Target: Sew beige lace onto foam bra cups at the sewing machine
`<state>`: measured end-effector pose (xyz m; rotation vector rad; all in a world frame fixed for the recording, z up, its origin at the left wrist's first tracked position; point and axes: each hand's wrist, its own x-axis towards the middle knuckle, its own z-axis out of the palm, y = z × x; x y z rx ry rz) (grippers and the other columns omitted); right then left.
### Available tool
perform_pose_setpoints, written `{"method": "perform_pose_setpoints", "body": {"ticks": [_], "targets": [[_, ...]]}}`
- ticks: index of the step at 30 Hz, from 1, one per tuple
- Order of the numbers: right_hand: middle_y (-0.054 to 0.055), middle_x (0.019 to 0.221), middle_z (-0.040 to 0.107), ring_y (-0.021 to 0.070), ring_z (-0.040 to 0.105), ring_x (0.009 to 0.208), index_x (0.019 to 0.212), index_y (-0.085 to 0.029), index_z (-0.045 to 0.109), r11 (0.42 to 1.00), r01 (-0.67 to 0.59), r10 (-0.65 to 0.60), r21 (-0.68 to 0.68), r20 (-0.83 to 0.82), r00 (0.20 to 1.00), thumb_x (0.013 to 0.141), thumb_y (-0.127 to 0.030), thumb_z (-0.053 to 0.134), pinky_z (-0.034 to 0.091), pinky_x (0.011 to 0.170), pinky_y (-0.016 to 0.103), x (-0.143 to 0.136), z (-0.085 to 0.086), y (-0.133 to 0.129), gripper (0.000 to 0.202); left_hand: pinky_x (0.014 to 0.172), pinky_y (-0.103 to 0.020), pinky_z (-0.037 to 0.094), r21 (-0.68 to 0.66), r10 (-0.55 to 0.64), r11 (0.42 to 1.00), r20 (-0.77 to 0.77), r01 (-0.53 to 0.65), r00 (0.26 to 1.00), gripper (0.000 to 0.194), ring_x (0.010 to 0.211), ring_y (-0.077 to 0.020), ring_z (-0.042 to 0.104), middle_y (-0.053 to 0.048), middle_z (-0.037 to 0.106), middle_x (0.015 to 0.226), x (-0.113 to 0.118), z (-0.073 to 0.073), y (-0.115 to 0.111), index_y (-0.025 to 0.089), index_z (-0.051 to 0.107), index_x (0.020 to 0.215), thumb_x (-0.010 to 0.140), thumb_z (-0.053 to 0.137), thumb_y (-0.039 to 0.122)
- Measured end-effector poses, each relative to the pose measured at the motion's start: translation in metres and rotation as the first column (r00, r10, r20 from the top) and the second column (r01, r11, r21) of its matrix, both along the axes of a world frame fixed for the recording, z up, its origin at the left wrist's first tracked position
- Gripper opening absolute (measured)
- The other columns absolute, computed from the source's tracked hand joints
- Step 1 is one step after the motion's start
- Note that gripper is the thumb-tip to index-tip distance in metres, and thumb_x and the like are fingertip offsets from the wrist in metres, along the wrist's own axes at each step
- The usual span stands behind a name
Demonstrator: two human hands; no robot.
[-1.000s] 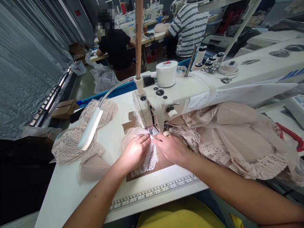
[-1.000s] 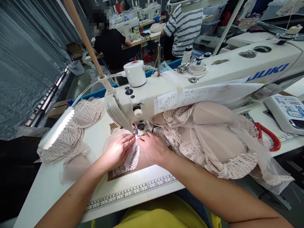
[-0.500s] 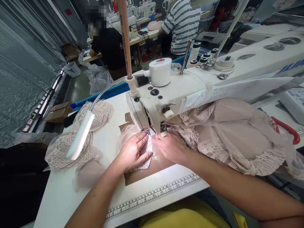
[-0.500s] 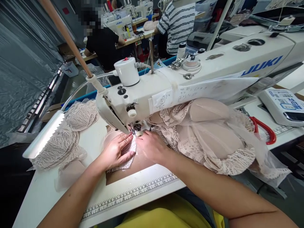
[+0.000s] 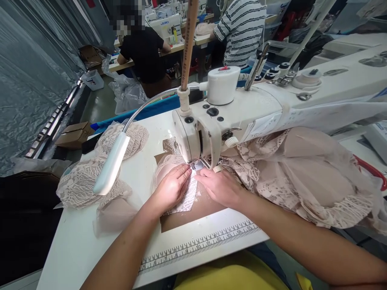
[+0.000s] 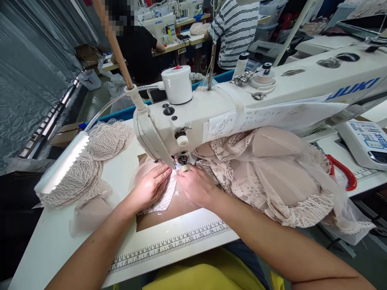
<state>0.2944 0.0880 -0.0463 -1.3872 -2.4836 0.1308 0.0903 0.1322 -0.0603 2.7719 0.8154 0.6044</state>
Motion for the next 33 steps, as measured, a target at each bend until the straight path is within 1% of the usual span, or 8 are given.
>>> {"method": "perform_pose_setpoints", "body": {"ticks": [6,12,19,23,26,28,32,33], "targets": [[0.004,0.081,0.063,0.0146,0.046,0.064,0.103,-0.018,0.068,1.0,0.027,-0.028,-0.007,-0.014,1.0,0.086,-0.013,0.046,0.028,0.056,0.028,-0.001,0.0,0.0,0.028,0.101,-0.046,0.045,-0.026,0.07,0.997,-0.039,-0.071,0.997,0.037,0.118,-0.0282,0.053,-0.017,0.06,0.124,-0.001,0.003,0.006,0.012,0.056,0.124,0.092,0.042,0.022],[0.005,0.087,0.064,0.0165,0.053,0.072,0.106,-0.018,0.067,0.998,0.053,-0.053,-0.022,-0.039,0.998,0.089,-0.018,0.046,0.036,0.062,0.028,0.0,-0.001,0.0,0.027,0.106,-0.051,0.035,-0.028,0.179,0.982,-0.166,-0.186,0.97,0.046,0.129,-0.0335,0.041,-0.015,0.05,0.136,-0.005,0.002,0.003,0.013,0.049,0.133,0.092,0.041,0.032],[0.008,0.088,0.064,0.0208,0.056,0.082,0.105,-0.015,0.066,0.994,-0.096,0.1,0.049,-0.078,0.992,0.091,-0.019,0.042,0.043,0.078,0.035,0.001,-0.01,-0.002,0.027,0.103,-0.053,0.034,0.004,0.372,0.925,-0.228,-0.381,0.9,0.047,0.129,-0.0375,0.038,-0.018,0.044,0.141,-0.005,0.011,-0.012,0.012,0.049,0.132,0.09,0.045,0.034],[0.009,0.09,0.065,0.0211,0.056,0.084,0.106,-0.016,0.065,0.968,-0.246,0.25,0.045,-0.116,0.961,0.089,-0.014,0.039,0.045,0.076,0.036,0.008,-0.01,-0.001,0.031,0.097,-0.052,0.04,-0.055,0.454,0.874,-0.263,-0.482,0.852,0.046,0.124,-0.0371,0.043,-0.019,0.048,0.136,-0.025,0.029,-0.033,0.013,0.05,0.128,0.088,0.049,0.037],[0.008,0.084,0.066,0.0206,0.057,0.079,0.105,-0.019,0.066,0.946,-0.323,0.323,0.009,-0.105,0.941,0.085,-0.014,0.042,0.046,0.072,0.035,0.018,-0.006,-0.001,0.031,0.101,-0.052,0.037,-0.048,0.514,0.842,-0.23,-0.537,0.827,0.047,0.128,-0.0346,0.039,-0.016,0.046,0.139,-0.062,0.037,-0.059,0.017,0.049,0.128,0.088,0.049,0.04],[0.007,0.08,0.067,0.021,0.058,0.076,0.104,-0.02,0.067,0.944,-0.33,0.327,-0.02,-0.076,0.942,0.084,-0.016,0.044,0.046,0.068,0.035,0.024,-0.004,-0.001,0.03,0.104,-0.055,0.033,0.006,0.64,0.756,-0.217,-0.655,0.737,0.045,0.131,-0.0344,0.036,-0.016,0.044,0.14,-0.097,0.037,-0.079,0.016,0.047,0.13,0.092,0.043,0.04],[0.008,0.08,0.069,0.023,0.06,0.076,0.097,-0.022,0.068,0.954,-0.294,0.289,-0.06,-0.078,0.954,0.087,-0.025,0.046,0.046,0.066,0.036,0.027,0.005,-0.003,0.025,0.086,-0.051,0.045,0.051,0.866,0.455,-0.258,-0.889,0.429,0.037,0.112,-0.0347,0.051,-0.019,0.055,0.123,-0.164,0.031,-0.116,0.014,0.055,0.12,0.093,0.037,0.032],[0.008,0.081,0.069,0.0234,0.06,0.077,0.096,-0.022,0.068,0.958,-0.28,0.273,-0.066,-0.105,0.956,0.088,-0.029,0.047,0.046,0.067,0.037,0.026,0.009,-0.005,0.024,0.081,-0.047,0.047,0.021,0.885,0.403,-0.263,-0.915,0.384,0.036,0.105,-0.0332,0.055,-0.018,0.059,0.115,-0.176,0.031,-0.126,0.015,0.057,0.116,0.093,0.037,0.033]]}}
